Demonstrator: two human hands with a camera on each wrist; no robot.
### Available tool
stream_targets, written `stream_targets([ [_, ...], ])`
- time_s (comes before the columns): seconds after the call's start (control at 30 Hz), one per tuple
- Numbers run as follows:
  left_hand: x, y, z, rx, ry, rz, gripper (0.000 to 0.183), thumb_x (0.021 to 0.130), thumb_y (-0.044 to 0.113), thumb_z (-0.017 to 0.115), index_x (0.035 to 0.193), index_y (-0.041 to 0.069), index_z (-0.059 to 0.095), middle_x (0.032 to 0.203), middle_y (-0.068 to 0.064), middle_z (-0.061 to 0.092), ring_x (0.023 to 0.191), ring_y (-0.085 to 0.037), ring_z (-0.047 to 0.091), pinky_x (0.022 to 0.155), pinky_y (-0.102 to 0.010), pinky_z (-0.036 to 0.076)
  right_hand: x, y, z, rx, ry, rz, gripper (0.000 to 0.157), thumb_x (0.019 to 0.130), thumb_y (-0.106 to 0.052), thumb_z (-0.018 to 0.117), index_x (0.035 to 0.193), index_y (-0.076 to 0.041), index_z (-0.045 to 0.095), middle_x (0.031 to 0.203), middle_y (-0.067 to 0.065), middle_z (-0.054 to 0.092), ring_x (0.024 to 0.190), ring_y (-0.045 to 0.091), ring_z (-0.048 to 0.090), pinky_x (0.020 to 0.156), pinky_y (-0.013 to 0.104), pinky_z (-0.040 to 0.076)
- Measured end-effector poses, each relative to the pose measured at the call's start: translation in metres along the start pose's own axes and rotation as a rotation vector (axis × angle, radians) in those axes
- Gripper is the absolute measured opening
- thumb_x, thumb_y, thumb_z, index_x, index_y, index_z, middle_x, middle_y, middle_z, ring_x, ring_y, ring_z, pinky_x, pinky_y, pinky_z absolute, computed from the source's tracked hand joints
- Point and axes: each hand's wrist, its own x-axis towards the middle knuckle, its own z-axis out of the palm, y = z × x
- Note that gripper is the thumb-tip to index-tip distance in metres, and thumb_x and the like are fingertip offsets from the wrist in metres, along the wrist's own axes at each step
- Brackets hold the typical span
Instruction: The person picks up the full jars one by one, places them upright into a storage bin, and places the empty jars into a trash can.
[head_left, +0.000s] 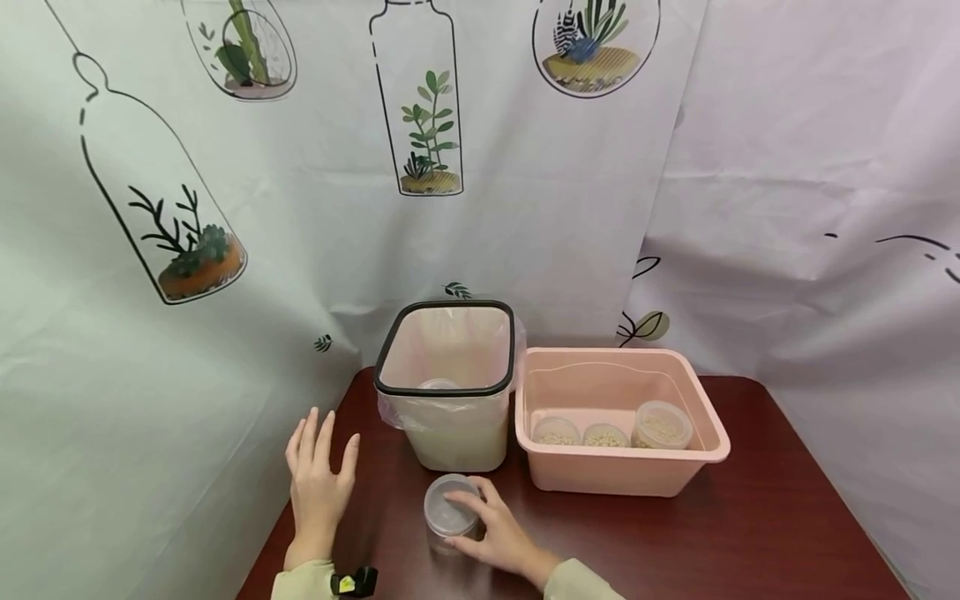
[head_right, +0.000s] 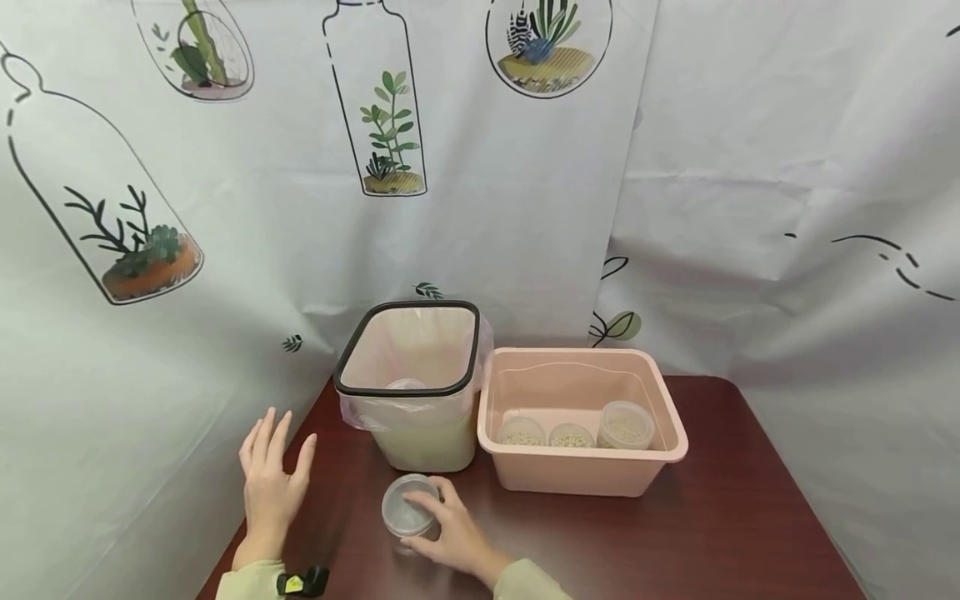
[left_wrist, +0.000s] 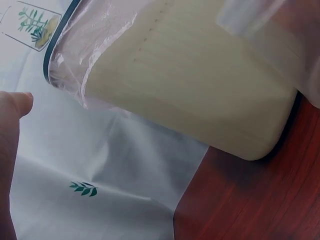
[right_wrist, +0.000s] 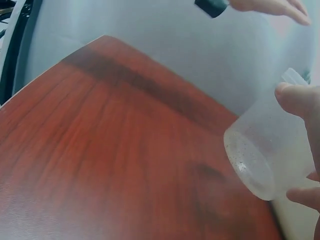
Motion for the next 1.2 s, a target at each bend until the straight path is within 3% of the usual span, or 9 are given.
stream_targets([
  [0.37, 0.012, 0.011, 0.011, -0.039, -0.006, 0.033, 0.056, 0.093, 0.045, 0.051, 0.126, 0.001, 0.056, 0.135, -0.021, 0.046, 0.124, -0.039, 0.038, 0.073, -0.061, 0.045, 0.02, -0.013, -0.028, -0.014, 0.059, -0.072, 0.057, 0.076, -0.03, 0.078, 0.126, -0.019, 0.054, 0.127, 0.012, 0.044, 0.11, 0.021, 0.05, 0.087, 0.03, 0.045],
  [0.63, 0.021, 0.02, 0.021, -0.079, -0.004, 0.069, 0.052, 0.092, 0.04, 0.054, 0.125, 0.001, 0.057, 0.134, -0.021, 0.047, 0.121, -0.041, 0.041, 0.093, -0.047, 0.041, 0.042, -0.03, -0.055, 0.0, 0.128, -0.152, 0.062, 0.07, -0.02, 0.082, 0.125, -0.012, 0.054, 0.127, 0.016, 0.044, 0.111, 0.028, 0.049, 0.087, 0.034, 0.046],
  [0.9, 0.034, 0.029, 0.032, -0.104, -0.026, 0.09, 0.054, 0.092, 0.043, 0.052, 0.126, 0.001, 0.057, 0.135, -0.019, 0.047, 0.123, -0.039, 0.04, 0.077, -0.059, 0.045, 0.072, -0.064, -0.094, -0.003, 0.21, -0.259, 0.067, 0.06, -0.006, 0.085, 0.12, -0.003, 0.054, 0.12, 0.028, 0.045, 0.107, 0.039, 0.049, 0.081, 0.039, 0.048],
  [1.03, 0.038, 0.034, 0.037, -0.122, -0.031, 0.109, 0.054, 0.093, 0.043, 0.052, 0.125, 0.0, 0.057, 0.134, -0.02, 0.047, 0.125, -0.038, 0.039, 0.078, -0.059, 0.045, 0.084, -0.084, -0.113, 0.001, 0.255, -0.301, 0.059, 0.068, -0.011, 0.082, 0.12, -0.002, 0.054, 0.119, 0.029, 0.046, 0.108, 0.04, 0.049, 0.082, 0.038, 0.047],
  [1.2, 0.041, 0.041, 0.044, -0.14, -0.033, 0.137, 0.052, 0.094, 0.041, 0.051, 0.125, 0.0, 0.058, 0.133, -0.02, 0.049, 0.124, -0.038, 0.04, 0.081, -0.056, 0.044, 0.097, -0.09, -0.126, 0.022, 0.33, -0.38, 0.051, 0.08, -0.023, 0.074, 0.12, 0.001, 0.054, 0.118, 0.031, 0.045, 0.107, 0.04, 0.049, 0.085, 0.033, 0.045],
])
